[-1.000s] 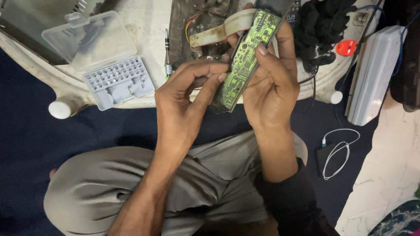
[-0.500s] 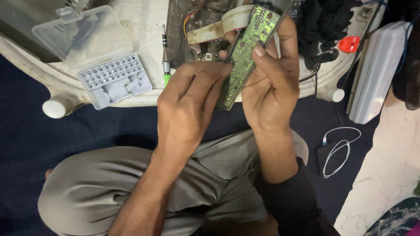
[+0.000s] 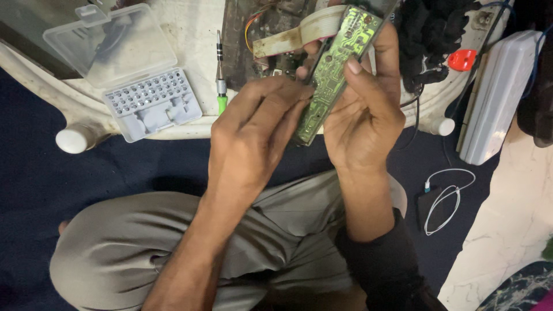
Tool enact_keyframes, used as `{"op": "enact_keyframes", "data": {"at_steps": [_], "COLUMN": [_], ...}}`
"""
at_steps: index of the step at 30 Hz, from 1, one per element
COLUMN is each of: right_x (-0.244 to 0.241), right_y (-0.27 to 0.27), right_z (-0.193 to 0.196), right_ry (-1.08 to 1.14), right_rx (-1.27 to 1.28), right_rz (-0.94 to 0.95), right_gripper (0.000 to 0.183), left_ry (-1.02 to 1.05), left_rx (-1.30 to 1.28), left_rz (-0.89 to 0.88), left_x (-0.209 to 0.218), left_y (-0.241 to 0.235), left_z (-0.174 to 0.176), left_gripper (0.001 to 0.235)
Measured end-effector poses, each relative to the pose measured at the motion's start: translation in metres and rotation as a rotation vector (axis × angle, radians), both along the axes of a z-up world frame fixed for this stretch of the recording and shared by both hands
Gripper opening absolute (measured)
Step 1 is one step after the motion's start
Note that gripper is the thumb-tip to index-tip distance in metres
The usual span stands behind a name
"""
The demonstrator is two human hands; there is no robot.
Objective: The person uses a screwdriver to remove screws from a small green circuit board held in their hands. They then use their fingers to peel back a white ribbon cable attached to the board. The person continues to unscrew and manipulate the board and cable throughout the clip.
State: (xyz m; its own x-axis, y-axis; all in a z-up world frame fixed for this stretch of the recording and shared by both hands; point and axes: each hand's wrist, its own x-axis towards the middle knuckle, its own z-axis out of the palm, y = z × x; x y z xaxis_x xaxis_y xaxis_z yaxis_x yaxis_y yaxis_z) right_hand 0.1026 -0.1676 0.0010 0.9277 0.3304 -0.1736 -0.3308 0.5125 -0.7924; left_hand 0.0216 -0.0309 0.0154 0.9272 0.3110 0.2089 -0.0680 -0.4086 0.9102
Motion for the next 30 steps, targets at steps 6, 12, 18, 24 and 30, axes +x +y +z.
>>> {"op": "enact_keyframes", "data": {"at_steps": [6, 12, 18, 24, 30], "right_x": [0.004, 0.002, 0.002, 0.001, 0.007], "right_y": [-0.005, -0.006, -0.004, -0.004, -0.012], "right_z": [-0.002, -0.001, -0.002, -0.005, -0.002], "right_ry": [0.000, 0.034, 0.013, -0.012, 0.045], "right_rx": [0.068, 0.075, 0.026, 0.064, -0.033], "right_rz": [0.035, 0.019, 0.017, 0.055, -0.050], "right_gripper": [0.037, 0.038, 0.039, 0.032, 0.028], "left_ry": [0.052, 0.034, 0.005, 0.018, 0.370], "left_rx": [-0.145, -0.146, 0.067, 0.012, -0.018], "left_rz": [-0.037, -0.031, -0.023, -0.028, 0.081], "left_x": [0.002, 0.001, 0.000, 0.003, -0.002], "left_y": [0.003, 0.002, 0.000, 0.000, 0.015], "left_z": [0.000, -0.001, -0.001, -0.007, -0.023], "left_gripper": [0.021, 0.019, 0.021, 0.026, 0.018]}}
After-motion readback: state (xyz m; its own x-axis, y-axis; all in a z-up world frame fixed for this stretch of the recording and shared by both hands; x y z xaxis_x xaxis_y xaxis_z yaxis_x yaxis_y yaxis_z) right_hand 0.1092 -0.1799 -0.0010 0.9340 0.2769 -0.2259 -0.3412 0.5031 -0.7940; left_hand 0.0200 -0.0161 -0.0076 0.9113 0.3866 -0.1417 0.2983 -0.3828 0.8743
